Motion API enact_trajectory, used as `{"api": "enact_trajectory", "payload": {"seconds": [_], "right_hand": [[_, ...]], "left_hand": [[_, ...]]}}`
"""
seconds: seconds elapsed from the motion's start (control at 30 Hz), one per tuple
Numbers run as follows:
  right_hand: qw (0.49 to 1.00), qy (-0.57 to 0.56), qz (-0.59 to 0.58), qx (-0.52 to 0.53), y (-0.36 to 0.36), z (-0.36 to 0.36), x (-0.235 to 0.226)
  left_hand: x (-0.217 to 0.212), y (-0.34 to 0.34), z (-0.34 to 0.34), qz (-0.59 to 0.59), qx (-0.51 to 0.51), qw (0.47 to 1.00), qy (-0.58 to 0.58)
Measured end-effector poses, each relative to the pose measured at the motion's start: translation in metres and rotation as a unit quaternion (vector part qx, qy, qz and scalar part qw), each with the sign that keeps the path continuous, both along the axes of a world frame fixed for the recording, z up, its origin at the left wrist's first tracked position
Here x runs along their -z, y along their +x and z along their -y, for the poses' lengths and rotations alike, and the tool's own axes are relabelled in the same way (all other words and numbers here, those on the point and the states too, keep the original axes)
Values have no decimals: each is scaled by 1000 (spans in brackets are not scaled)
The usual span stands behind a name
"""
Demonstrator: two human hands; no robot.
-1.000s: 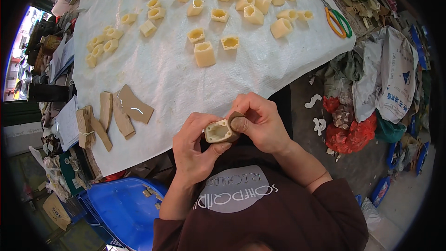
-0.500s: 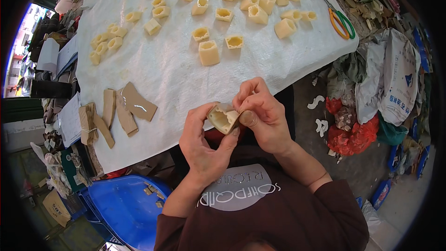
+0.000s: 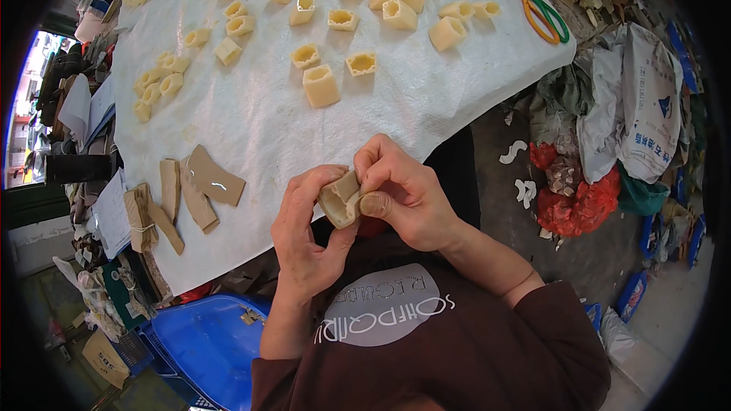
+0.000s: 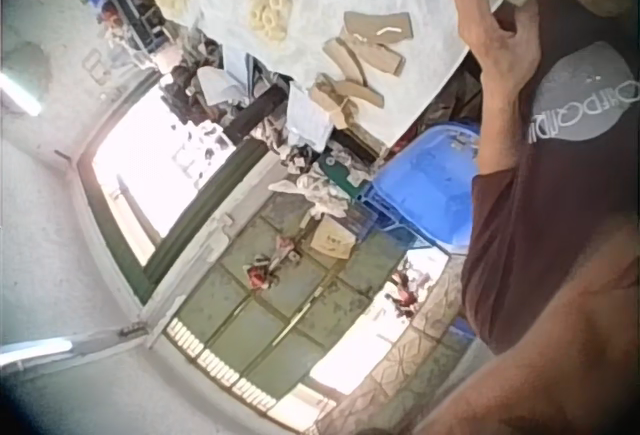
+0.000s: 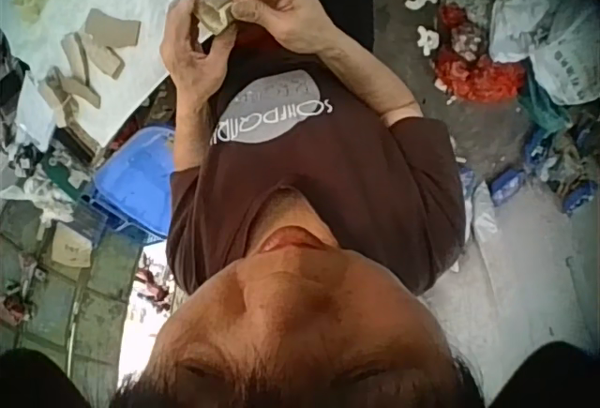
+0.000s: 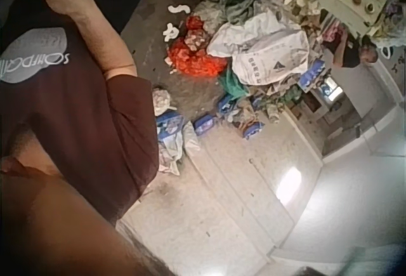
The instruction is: The person sands the edges of small, hollow, yellow plastic components using a piece of sandpaper. They hold each component in one hand and rub the sandpaper against the edges with the other hand, then place the finished piece on a white sheet on the table.
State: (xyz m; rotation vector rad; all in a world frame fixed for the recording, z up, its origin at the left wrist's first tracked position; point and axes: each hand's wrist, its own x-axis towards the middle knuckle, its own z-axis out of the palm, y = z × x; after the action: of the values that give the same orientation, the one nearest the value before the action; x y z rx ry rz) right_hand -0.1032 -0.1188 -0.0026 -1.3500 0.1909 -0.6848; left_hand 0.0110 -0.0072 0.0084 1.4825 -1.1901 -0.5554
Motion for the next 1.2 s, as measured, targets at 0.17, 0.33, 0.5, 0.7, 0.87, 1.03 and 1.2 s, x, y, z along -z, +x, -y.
{"api": "enact_trajectory", "payload": {"seconds": [0.17,0.33,0.5,0.7,0.87,1.03,1.2], "right_hand": [[996,-77,-40,7,-3,4,-3],[953,-283,-31,105,-1,7,-1],[925,-341,21,167,1,-1,5],[896,-401,14,191,-4,-1,2],[881,-438,24,175,-8,0,2],[912,-355,-9,206,-6,1,-1],[938,-286,-62,186,-6,3,0]], "left_hand": [[1,-4,3,-148,-22,988,-25],[2,-6,4,-131,-35,991,-1],[3,-8,1,-174,-45,984,23],[2,-13,3,-232,-45,972,12],[6,-15,5,-239,-57,969,-30],[5,-12,2,-227,-56,972,34],[8,-10,0,-157,-44,986,39]]}}
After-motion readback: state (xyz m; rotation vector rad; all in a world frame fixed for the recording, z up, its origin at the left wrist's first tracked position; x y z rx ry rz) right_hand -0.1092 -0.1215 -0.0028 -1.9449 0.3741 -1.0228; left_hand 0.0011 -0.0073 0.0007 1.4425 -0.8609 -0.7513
